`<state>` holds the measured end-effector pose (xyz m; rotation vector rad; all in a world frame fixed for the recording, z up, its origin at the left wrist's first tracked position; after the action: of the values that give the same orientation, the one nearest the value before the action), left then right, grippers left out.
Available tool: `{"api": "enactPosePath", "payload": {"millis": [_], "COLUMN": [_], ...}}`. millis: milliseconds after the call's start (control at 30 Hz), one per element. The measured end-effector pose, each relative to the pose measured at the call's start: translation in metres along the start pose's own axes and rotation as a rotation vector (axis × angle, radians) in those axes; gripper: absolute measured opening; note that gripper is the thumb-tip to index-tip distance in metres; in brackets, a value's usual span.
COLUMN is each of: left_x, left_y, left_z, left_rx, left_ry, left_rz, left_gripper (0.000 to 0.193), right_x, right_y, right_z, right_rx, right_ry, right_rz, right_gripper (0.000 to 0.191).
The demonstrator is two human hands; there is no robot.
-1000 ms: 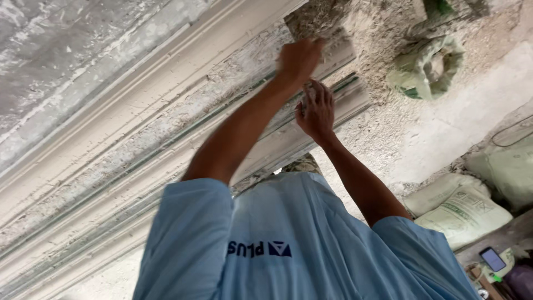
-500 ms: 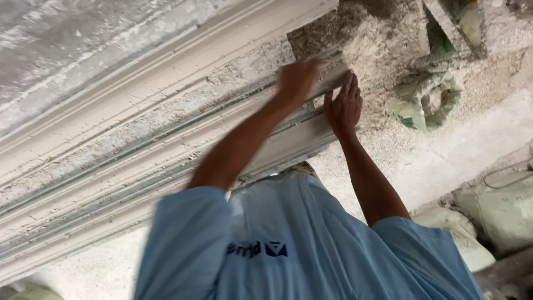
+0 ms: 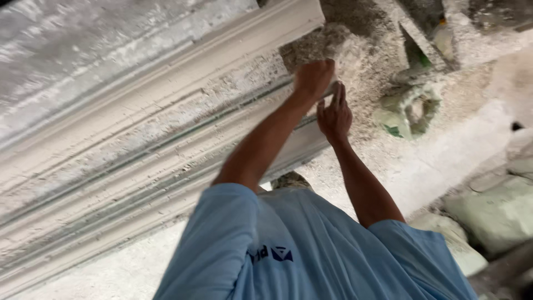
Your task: The person scrapes excess dried plaster from decorative molding strips laid on the workshop floor, using a small putty knife to run along the grooves and edges of each piece. They work along the length of the moldings, moving from one section to the next and repositioning pieces as they clean the surfaces.
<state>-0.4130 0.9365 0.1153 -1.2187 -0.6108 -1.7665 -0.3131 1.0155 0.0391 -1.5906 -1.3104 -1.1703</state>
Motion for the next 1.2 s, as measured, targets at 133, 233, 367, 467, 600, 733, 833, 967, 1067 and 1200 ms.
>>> {"api": "enactPosePath", "payload": {"millis": [133,233,367,467,600,733,833,967,1067,1200], "left_x": [0.010,-0.007,0.052,0.061,0.038,0.021,0.030,0.044,0.060,0.083], "left_y": [0.033,0.132,0.324,0.480,0.630,0.705,0.757,0.868,0.979,1.119], "left_z": [-0.034,-0.117,-0.168,-0.164,-0.149,-0.150,-0.152,-0.164,-0.181,-0.189], "left_rx": [-0.001,0.283,0.554,0.828,1.145,1.259,1.195,1.194,1.293,1.441], "left_ry": [0.048,0.080,0.348,0.367,0.395,0.490,0.497,0.561,0.572,0.542], "left_rz": [0.146,-0.203,0.253,0.465,0.644,0.865,1.049,1.105,1.151,1.408], "left_gripper": [0.015,0.044,0.045,0.047,0.057,0.056,0.048,0.041,0.033,0.032], "right_x": [-0.006,-0.021,-0.021,-0.014,-0.044,-0.104,-0.151,-0.174,-0.183,-0.193], "right_y": [0.000,-0.002,-0.004,0.018,0.080,0.173,0.260,0.383,0.471,0.597], "right_z": [0.007,0.010,0.006,-0.025,-0.113,-0.242,-0.341,-0.453,-0.541,-0.617], "right_rx": [-0.087,-0.107,0.035,0.317,0.644,0.733,0.745,1.053,1.151,1.308], "right_ry": [-0.061,-0.093,0.012,0.093,-0.110,-0.538,-0.634,-0.333,-0.461,-0.469], "right_rz": [-0.075,-0.103,0.061,0.284,0.170,-0.289,-0.694,-0.669,-0.680,-0.844], "right_gripper": [0.072,0.069,0.064,0.052,0.037,0.025,0.024,0.028,0.031,0.024]}}
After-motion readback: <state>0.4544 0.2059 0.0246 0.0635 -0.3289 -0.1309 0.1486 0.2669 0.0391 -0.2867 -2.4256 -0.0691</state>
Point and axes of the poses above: each hand's wrist, its own y-axis away from the middle knuckle, its own x-axis out of the back of the hand, z = x × y, the point moved 10 cm from there along -y, towards the middle knuckle, and after that the axes turned 6 degrees about y, right-handed, at the moved point
